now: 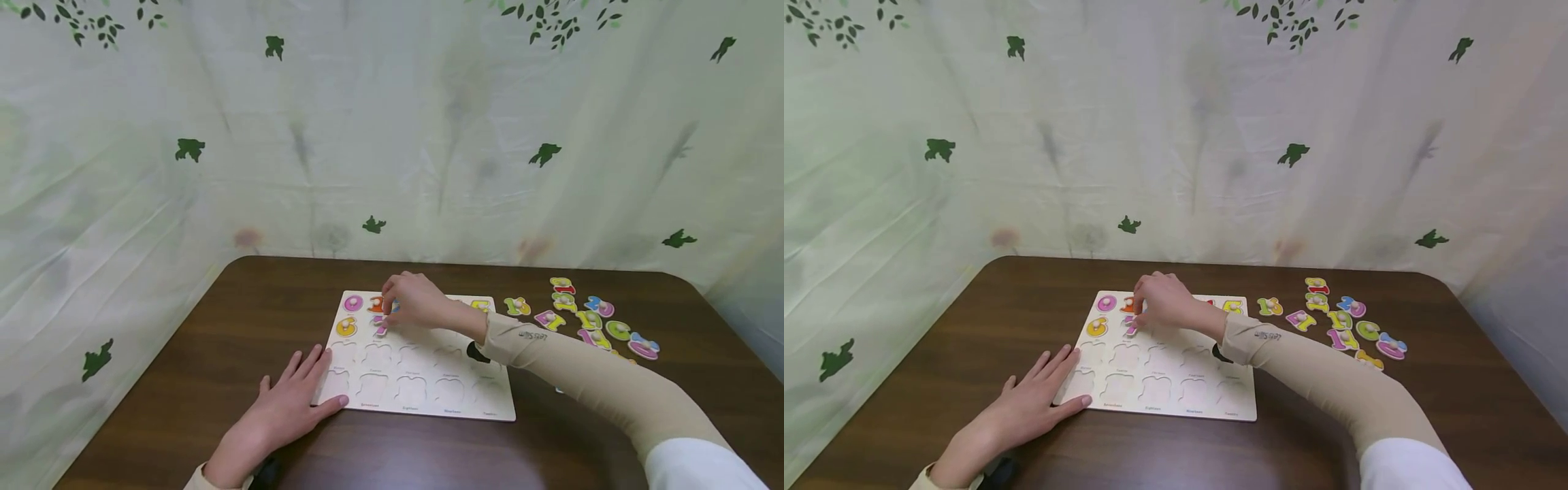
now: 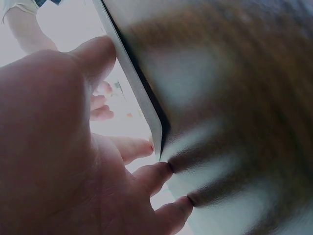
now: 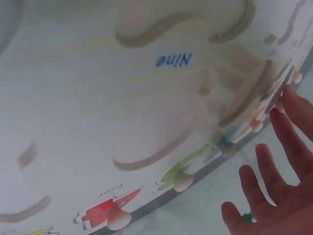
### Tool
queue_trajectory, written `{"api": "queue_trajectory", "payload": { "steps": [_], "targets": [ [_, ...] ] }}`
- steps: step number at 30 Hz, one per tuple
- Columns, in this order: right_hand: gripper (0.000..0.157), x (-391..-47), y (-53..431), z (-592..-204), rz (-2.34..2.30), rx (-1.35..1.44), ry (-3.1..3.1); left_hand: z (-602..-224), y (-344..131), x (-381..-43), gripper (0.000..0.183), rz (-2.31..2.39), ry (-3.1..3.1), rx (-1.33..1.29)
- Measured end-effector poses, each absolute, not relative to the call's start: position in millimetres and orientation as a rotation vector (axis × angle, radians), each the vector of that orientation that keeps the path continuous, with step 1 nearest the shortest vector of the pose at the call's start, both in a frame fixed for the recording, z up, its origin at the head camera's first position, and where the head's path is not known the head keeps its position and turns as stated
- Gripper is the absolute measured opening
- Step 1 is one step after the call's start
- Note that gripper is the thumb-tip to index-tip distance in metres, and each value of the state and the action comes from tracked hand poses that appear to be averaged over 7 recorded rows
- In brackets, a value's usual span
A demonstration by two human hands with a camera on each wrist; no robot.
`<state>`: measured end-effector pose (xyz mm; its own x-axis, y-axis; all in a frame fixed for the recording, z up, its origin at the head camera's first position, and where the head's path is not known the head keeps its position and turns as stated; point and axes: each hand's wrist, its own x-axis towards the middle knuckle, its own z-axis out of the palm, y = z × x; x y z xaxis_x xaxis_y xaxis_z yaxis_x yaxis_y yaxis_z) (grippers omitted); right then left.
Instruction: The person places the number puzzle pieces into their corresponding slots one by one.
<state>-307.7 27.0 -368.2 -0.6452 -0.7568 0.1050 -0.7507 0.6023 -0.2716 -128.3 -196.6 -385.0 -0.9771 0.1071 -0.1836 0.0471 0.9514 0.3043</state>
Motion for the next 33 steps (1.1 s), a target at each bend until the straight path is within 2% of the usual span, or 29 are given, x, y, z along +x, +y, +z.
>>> {"api": "queue_trajectory", "payload": {
  "steps": [21, 26, 33],
  "targets": [
    [0.014, -303.4, 14.4, -365.7, -0.367, -1.194, 2.763, -383.2, -194.2, -129.2, 0.090, 0.459, 2.893, 0.105],
    [0.006, -305.2, 25.0, -366.3, -0.442, -1.207, 2.710, -384.4, -192.7, -130.4, 0.092, 0.466, 2.889, 0.113],
    [0.015, -310.1, 49.8, -357.9, -0.720, -1.337, 2.609, -383.6, -194.6, -130.0, 0.093, 0.454, 2.889, 0.107]
  ]
}}
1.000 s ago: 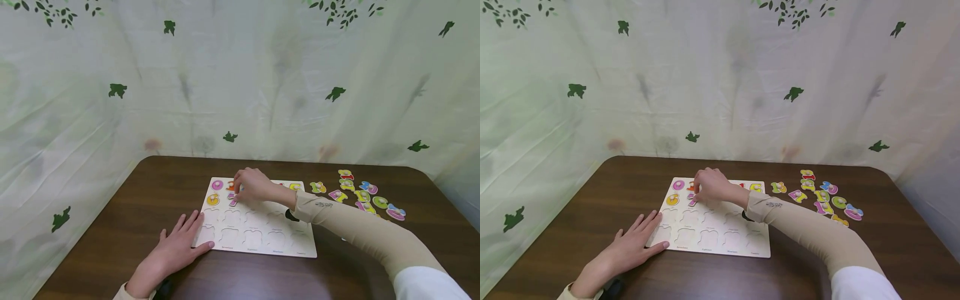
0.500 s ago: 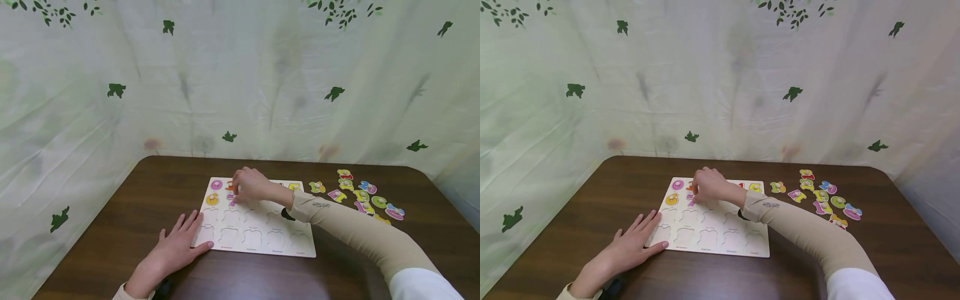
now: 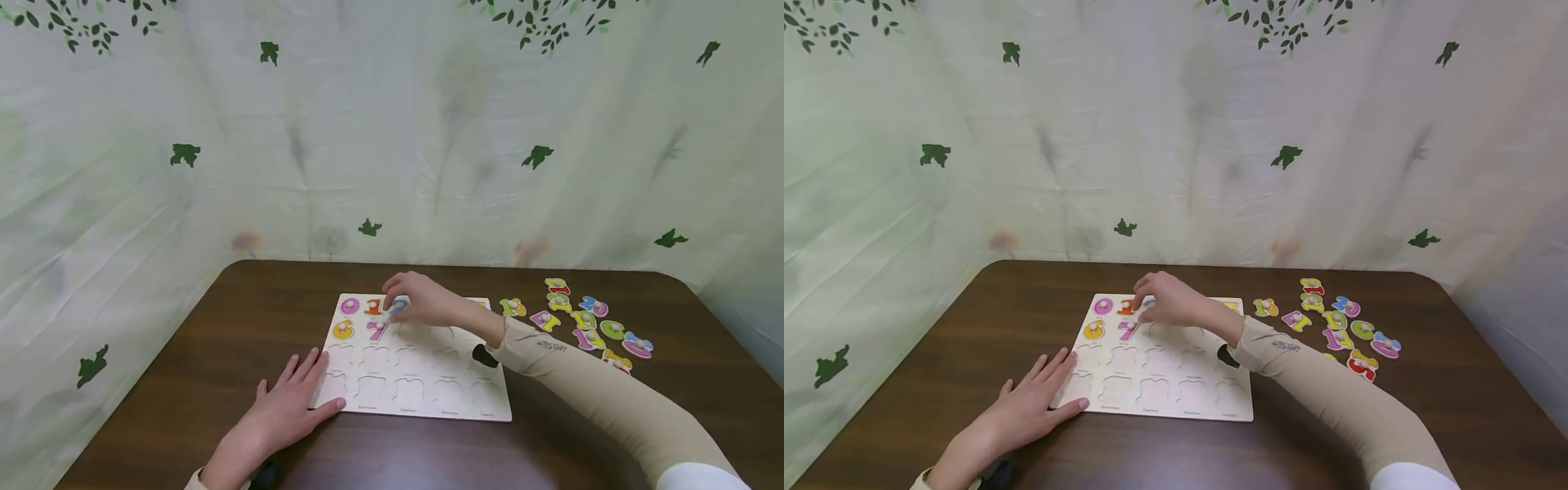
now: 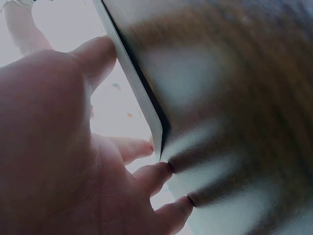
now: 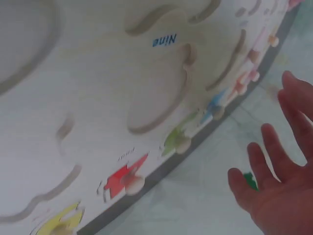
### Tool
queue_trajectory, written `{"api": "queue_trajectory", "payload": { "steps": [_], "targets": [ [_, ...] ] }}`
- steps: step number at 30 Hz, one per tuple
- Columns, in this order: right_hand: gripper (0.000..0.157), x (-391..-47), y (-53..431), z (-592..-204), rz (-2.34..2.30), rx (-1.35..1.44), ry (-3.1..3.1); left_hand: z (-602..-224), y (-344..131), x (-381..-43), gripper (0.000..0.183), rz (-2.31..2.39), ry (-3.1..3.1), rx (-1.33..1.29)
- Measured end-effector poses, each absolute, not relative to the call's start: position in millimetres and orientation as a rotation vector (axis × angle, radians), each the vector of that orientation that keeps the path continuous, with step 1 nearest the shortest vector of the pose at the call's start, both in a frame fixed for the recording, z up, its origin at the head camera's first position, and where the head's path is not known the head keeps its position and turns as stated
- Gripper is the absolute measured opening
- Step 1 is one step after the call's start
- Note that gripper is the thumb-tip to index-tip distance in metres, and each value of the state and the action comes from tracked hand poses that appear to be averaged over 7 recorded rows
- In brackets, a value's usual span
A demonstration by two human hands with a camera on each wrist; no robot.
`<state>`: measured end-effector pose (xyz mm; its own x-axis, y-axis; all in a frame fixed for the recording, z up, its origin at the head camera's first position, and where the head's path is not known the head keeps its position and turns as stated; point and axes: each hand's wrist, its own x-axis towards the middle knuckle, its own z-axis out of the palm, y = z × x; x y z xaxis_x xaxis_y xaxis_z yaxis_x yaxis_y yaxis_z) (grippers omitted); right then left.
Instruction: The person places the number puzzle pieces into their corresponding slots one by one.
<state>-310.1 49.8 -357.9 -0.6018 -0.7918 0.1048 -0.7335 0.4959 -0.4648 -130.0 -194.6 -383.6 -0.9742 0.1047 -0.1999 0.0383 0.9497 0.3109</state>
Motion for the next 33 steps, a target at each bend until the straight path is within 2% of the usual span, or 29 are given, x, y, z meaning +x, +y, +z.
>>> {"api": "queue_trajectory", "payload": {
  "steps": [12, 19, 29, 33],
  "targets": [
    [0.013, -287.9, 119.3, -318.2, -1.024, -1.264, 2.677, -385.8, -194.1, -129.4, 0.095, 0.425, 2.881, 0.108],
    [0.013, -279.1, 173.4, -303.0, -1.113, -1.114, 2.728, -384.0, -193.1, -128.5, 0.094, 0.433, 2.894, 0.136],
    [0.016, -265.0, 240.6, -298.3, -1.079, -0.948, 2.847, -382.8, -193.0, -132.0, 0.095, 0.421, 2.886, 0.138],
    [0.012, -256.6, 263.7, -298.4, -1.033, -0.917, 2.911, -383.5, -192.3, -130.1, 0.094, 0.437, 2.887, 0.143]
  ]
}}
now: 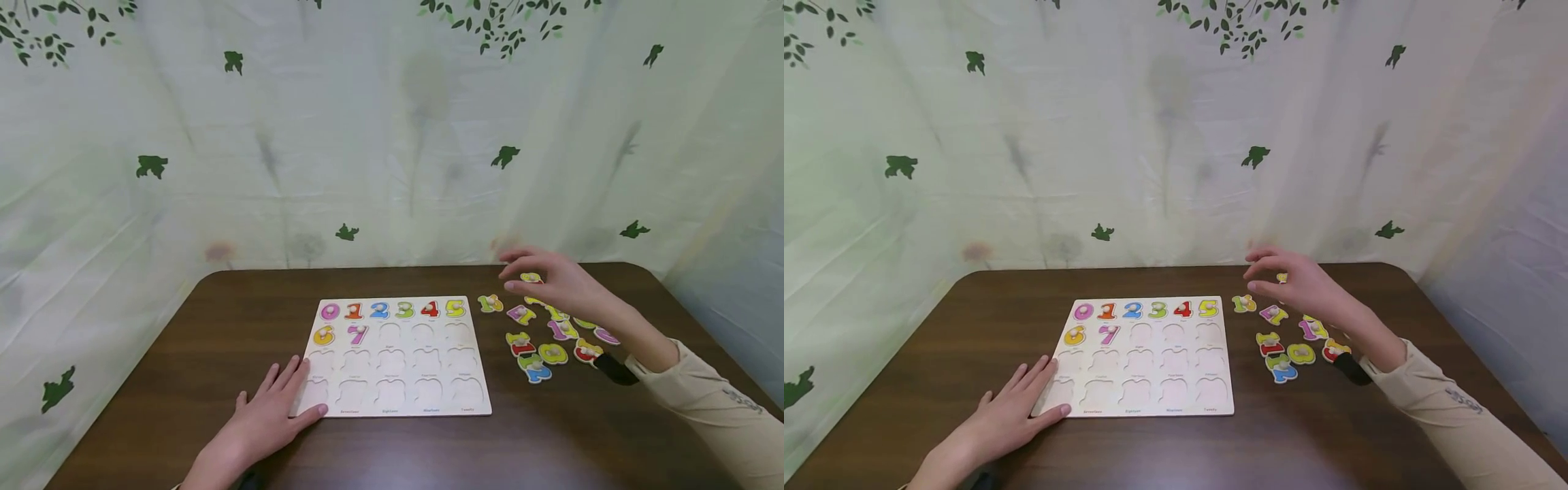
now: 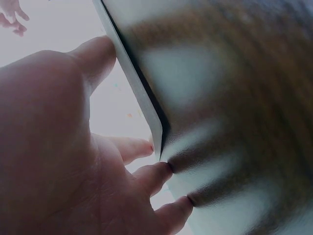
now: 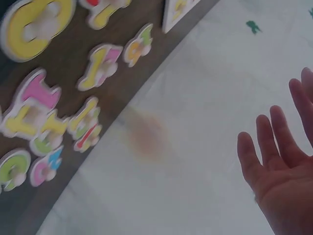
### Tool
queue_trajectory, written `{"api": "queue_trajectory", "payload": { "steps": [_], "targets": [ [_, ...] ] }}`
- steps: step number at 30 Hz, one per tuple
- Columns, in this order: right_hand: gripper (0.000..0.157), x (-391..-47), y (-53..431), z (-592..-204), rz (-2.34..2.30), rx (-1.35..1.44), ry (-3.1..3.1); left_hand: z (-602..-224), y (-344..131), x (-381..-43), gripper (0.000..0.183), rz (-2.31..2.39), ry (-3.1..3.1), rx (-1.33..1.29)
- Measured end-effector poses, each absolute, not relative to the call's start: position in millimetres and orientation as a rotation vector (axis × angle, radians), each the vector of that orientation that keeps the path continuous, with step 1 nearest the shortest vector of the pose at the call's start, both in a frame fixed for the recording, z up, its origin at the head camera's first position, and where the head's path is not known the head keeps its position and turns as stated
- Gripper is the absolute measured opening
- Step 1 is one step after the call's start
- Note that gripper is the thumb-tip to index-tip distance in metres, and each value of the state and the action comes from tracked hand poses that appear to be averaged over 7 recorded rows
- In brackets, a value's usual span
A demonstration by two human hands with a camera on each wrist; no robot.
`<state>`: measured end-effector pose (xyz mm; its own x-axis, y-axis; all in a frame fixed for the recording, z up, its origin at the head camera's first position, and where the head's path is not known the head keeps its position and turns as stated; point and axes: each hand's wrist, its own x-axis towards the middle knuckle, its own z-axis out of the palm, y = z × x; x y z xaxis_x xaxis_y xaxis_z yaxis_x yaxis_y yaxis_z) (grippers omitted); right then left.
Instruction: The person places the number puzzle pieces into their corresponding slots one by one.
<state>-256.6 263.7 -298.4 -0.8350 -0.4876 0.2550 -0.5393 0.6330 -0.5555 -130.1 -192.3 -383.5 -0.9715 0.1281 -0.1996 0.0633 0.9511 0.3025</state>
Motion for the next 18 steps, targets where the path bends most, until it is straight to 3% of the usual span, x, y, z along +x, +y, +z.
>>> {"api": "queue_trajectory", "payload": {
  "steps": [6, 14, 18],
  "targets": [
    [0.011, -246.6, 295.0, -303.2, 0.912, 0.793, -2.786, -385.9, -192.7, -130.4, 0.095, 0.420, 2.899, 0.148],
    [0.024, -237.7, 323.0, -328.0, 0.804, 0.889, -2.801, -388.2, -193.0, -133.0, 0.098, 0.416, 2.897, 0.162],
    [0.021, -235.1, 331.4, -344.2, 0.746, 0.905, -2.895, -389.3, -193.4, -133.4, 0.099, 0.414, 2.901, 0.164]
  ]
}}
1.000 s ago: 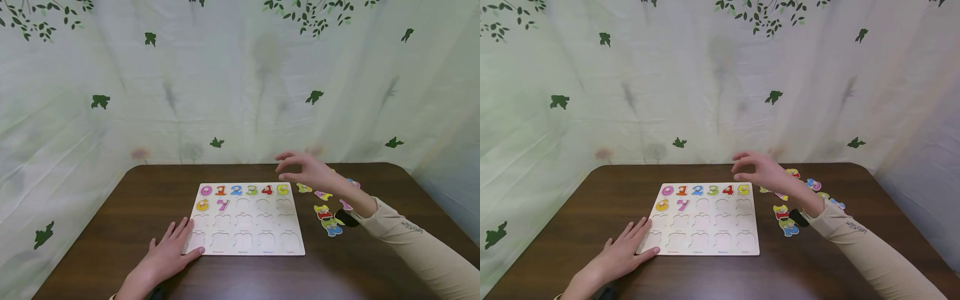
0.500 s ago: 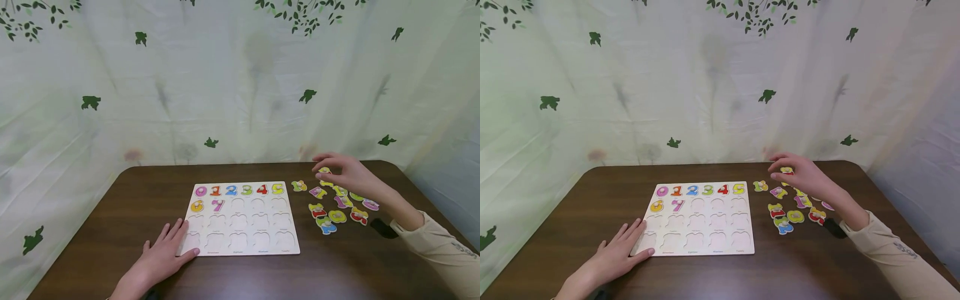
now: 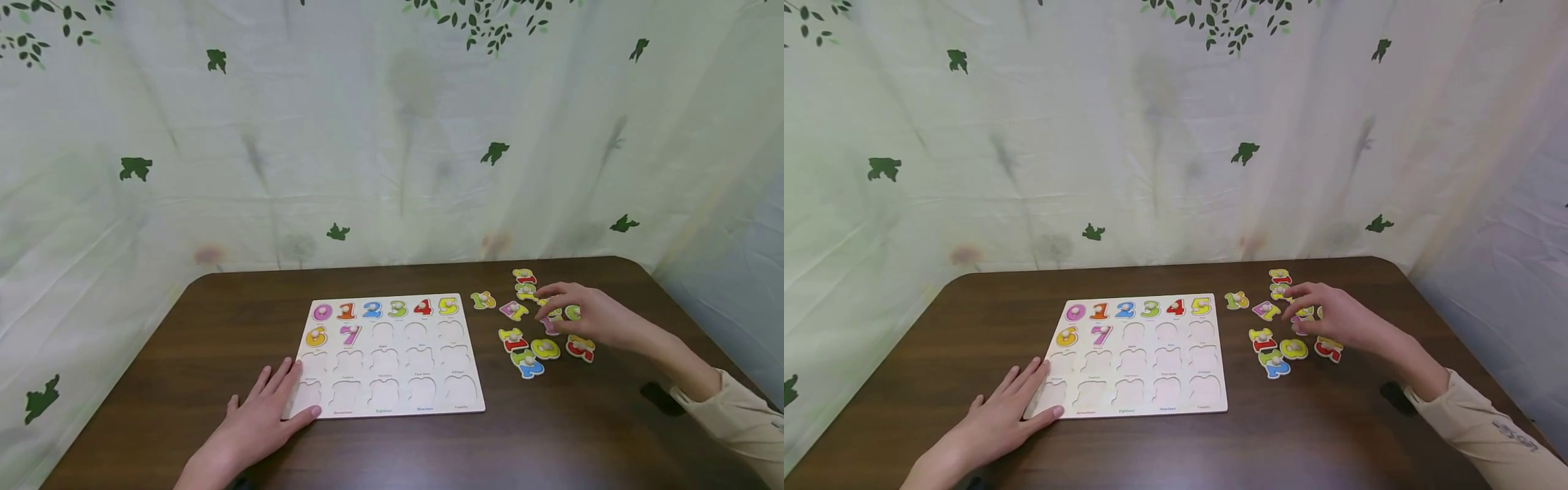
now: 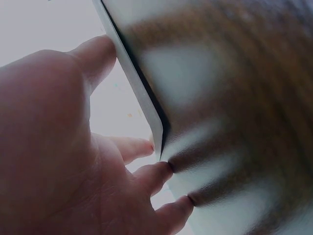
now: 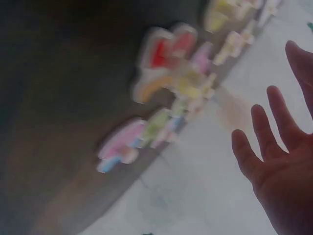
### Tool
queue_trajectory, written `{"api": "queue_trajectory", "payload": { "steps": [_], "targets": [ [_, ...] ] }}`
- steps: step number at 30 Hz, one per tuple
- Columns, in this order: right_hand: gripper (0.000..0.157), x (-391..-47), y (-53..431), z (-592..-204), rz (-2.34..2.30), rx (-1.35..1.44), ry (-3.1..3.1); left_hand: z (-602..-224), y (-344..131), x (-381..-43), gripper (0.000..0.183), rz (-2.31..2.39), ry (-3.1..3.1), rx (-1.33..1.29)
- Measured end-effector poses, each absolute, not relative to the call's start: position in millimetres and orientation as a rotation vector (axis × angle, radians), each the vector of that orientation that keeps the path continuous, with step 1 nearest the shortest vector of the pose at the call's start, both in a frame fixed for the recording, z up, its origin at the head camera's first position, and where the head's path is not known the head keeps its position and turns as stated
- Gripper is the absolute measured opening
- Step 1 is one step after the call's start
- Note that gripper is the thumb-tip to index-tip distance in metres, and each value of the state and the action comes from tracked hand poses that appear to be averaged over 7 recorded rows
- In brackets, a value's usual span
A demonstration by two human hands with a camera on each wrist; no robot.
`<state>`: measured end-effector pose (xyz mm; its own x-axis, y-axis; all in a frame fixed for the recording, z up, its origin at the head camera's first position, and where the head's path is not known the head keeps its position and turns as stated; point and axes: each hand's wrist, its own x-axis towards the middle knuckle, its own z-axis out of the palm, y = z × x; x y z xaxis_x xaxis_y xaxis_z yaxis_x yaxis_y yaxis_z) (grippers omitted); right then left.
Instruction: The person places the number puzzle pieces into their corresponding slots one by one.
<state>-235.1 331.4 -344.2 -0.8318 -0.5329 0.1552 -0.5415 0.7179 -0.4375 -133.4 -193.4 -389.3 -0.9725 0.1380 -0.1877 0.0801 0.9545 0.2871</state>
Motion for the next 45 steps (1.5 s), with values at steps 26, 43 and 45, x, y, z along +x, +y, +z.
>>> {"api": "queue_trajectory", "payload": {
  "steps": [26, 43, 45],
  "targets": [
    [0.018, -235.0, 336.1, -381.9, 0.610, 0.947, -2.935, -388.4, -192.6, -131.8, 0.098, 0.415, 2.891, 0.144],
    [0.025, -247.4, 305.8, -376.6, 0.758, 1.160, -2.687, -388.9, -193.6, -131.4, 0.098, 0.411, 2.910, 0.165],
    [0.024, -250.6, 296.5, -376.8, 0.786, 1.200, -2.679, -389.0, -193.9, -130.3, 0.097, 0.416, 2.913, 0.168]
  ]
}}
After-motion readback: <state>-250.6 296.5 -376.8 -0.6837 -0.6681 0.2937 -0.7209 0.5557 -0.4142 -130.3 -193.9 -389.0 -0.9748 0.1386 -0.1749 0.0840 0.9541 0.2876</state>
